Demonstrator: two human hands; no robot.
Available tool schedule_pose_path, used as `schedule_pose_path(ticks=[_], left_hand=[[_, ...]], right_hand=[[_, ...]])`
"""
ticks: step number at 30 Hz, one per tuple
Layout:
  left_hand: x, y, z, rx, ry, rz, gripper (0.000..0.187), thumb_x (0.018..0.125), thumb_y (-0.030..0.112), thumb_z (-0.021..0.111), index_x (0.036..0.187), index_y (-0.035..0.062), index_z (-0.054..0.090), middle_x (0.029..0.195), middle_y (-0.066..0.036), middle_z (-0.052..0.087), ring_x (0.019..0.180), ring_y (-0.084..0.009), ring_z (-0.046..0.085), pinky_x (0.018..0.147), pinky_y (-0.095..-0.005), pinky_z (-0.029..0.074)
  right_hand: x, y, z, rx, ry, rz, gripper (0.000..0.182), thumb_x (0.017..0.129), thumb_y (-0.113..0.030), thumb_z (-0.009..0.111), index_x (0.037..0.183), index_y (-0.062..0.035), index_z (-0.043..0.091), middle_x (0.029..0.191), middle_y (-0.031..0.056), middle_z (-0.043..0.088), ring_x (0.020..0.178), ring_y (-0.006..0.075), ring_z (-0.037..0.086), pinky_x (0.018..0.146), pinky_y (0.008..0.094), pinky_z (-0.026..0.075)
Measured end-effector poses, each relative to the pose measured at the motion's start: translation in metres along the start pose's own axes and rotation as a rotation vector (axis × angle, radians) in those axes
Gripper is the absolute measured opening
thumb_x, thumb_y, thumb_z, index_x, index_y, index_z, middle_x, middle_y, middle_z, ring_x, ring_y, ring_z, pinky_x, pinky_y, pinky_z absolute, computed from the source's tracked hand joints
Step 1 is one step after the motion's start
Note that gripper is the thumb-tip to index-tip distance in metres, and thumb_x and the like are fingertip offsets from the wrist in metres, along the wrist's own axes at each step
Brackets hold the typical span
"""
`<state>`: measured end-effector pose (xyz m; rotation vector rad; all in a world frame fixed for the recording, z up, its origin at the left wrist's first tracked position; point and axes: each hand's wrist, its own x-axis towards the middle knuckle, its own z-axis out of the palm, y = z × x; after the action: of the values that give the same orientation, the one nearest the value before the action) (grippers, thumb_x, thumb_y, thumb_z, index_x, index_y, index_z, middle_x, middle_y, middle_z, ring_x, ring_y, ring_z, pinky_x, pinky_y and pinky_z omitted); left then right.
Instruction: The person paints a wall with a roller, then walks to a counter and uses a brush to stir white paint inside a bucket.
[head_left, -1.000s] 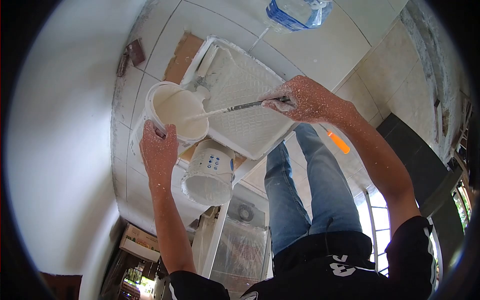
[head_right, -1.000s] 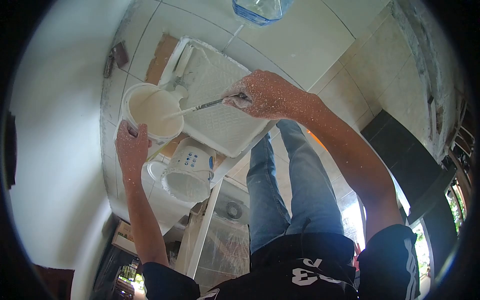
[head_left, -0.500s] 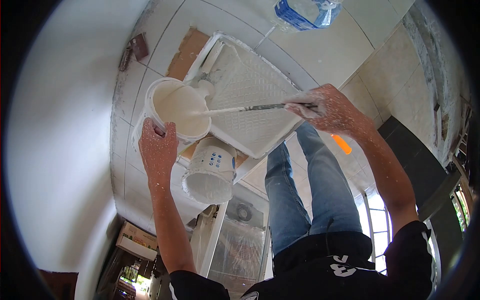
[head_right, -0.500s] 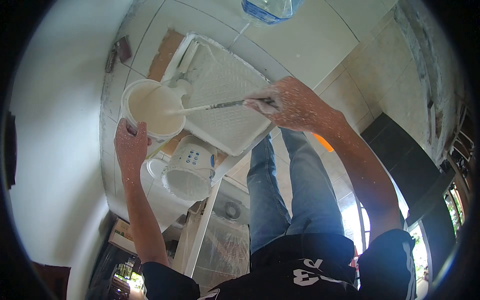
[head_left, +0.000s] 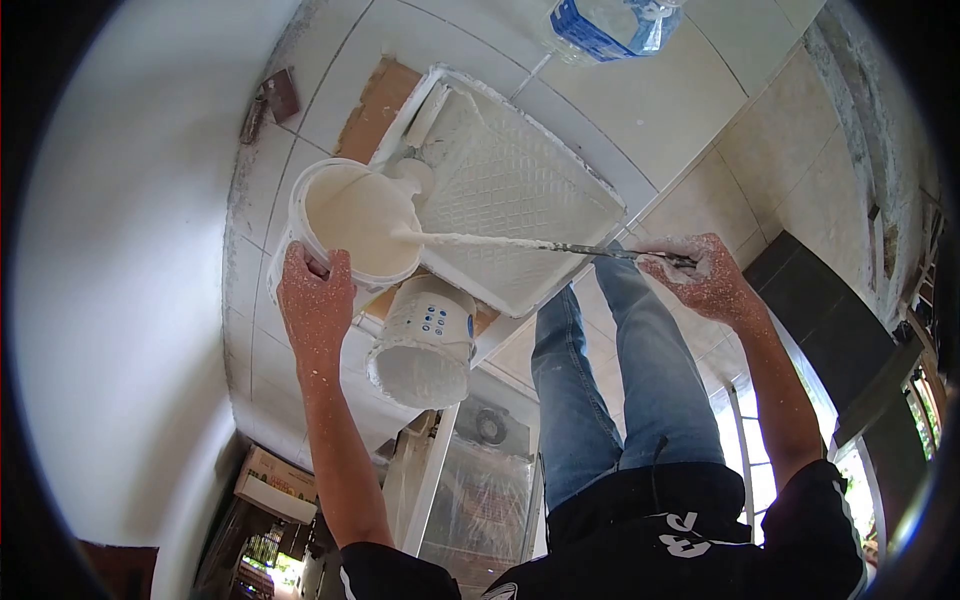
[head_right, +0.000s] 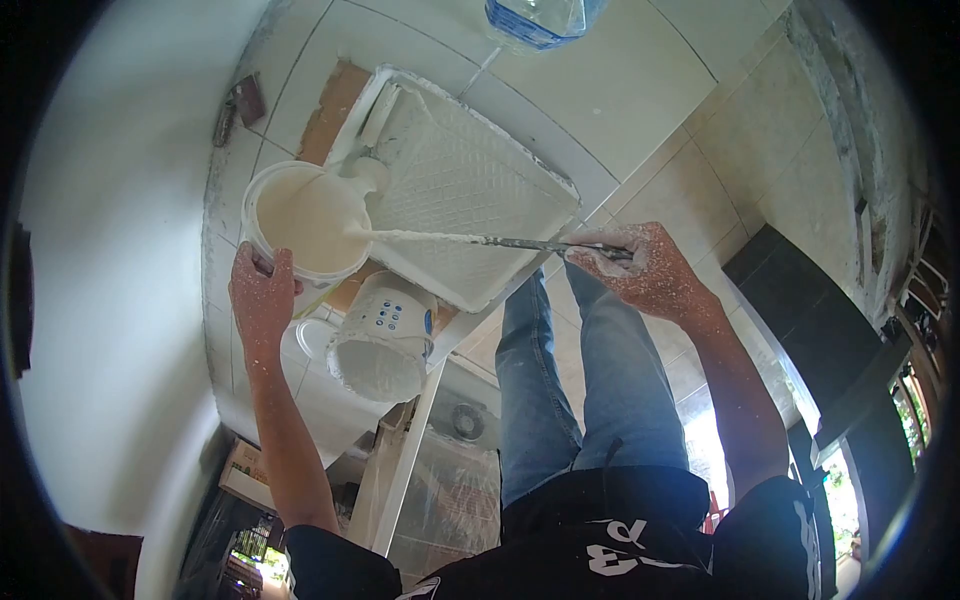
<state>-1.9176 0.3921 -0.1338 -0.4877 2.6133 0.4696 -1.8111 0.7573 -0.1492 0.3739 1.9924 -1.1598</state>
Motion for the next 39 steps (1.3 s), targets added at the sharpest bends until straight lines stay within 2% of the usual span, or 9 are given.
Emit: schedule_pose_path(ticks=[4,9,13,17,20,27,33,39], left_hand=[[-0.001,-0.001,-0.002,-0.033,0.008,-0.01,0.023,0.082,0.018,0.061,0.083,-0.0033,0.051,0.067,-0.013,0.059,0.055,-0.0215,0.061,0.058,-0.0356,0.05],[-0.001,-0.008,-0.004,-0.03,0.005,0.005,0.022,0.083,0.017,0.06,0.083,-0.0031,0.051,0.066,-0.012,0.057,0.054,-0.0202,0.061,0.057,-0.0346,0.05],[-0.002,-0.015,-0.007,-0.038,0.004,0.018,0.022,0.087,0.016,0.059,0.082,-0.0028,0.049,0.065,-0.01,0.056,0.053,-0.0171,0.063,0.052,-0.0298,0.051],[-0.005,-0.025,-0.014,-0.076,0.026,-0.024,0.022,0.087,0.016,0.059,0.081,-0.0032,0.049,0.066,-0.01,0.055,0.055,-0.0165,0.062,0.053,-0.0305,0.053],[-0.007,-0.039,-0.02,-0.087,0.027,-0.05,0.022,0.088,0.015,0.057,0.081,-0.0035,0.049,0.066,-0.01,0.055,0.057,-0.0156,0.061,0.054,-0.0308,0.054],[-0.007,-0.08,-0.021,-0.179,0.052,-0.073,0.023,0.09,0.017,0.056,0.082,-0.0034,0.048,0.065,-0.009,0.052,0.058,-0.0191,0.062,0.057,-0.033,0.052],[-0.013,-0.104,-0.018,-0.126,0.089,-0.057,0.026,0.09,0.019,0.056,0.083,-0.0047,0.047,0.07,-0.011,0.051,0.062,-0.0188,0.058,0.061,-0.0353,0.048],[-0.015,-0.116,-0.017,-0.119,0.094,-0.059,0.026,0.09,0.019,0.055,0.084,-0.0047,0.046,0.072,-0.011,0.048,0.062,-0.0187,0.052,0.06,-0.0353,0.046]], right_hand=[[-0.011,0.016,0.003,0.071,0.075,-0.02,0.024,0.086,-0.023,0.069,0.103,-0.0064,0.072,0.079,0.0097,0.07,0.066,0.0129,0.059,0.061,0.0287,0.047],[-0.028,0.041,0.002,0.112,0.127,0.111,0.024,0.085,-0.023,0.069,0.102,-0.0053,0.072,0.077,0.007,0.068,0.066,0.0096,0.054,0.06,0.0263,0.044],[-0.035,0.055,0.017,0.151,0.245,0.092,0.025,0.086,-0.024,0.068,0.102,-0.0047,0.071,0.073,0.0032,0.066,0.066,0.0074,0.051,0.061,0.0252,0.042],[-0.033,0.048,0.036,0.217,0.229,0.143,0.024,0.088,-0.023,0.066,0.101,-0.0035,0.071,0.072,0.0015,0.063,0.067,0.007,0.051,0.063,0.0243,0.042],[-0.03,0.042,0.05,0.237,0.199,0.185,0.024,0.088,-0.023,0.066,0.101,-0.0031,0.071,0.076,0.0028,0.064,0.068,0.007,0.051,0.063,0.0245,0.042],[-0.031,0.036,0.068,0.286,0.162,0.194,0.027,0.09,-0.022,0.063,0.107,-0.0017,0.068,0.086,0.0063,0.068,0.082,0.0103,0.06,0.074,0.0245,0.047],[-0.026,0.031,0.085,0.367,0.168,0.223,0.029,0.091,-0.024,0.063,0.108,0.0001,0.067,0.09,0.008,0.068,0.084,0.0111,0.061,0.076,0.0244,0.047],[-0.031,0.023,0.115,0.543,0.186,0.194,0.03,0.09,-0.022,0.065,0.108,0.0033,0.065,0.095,0.0077,0.067,0.088,0.0091,0.06,0.078,0.0228,0.047]])
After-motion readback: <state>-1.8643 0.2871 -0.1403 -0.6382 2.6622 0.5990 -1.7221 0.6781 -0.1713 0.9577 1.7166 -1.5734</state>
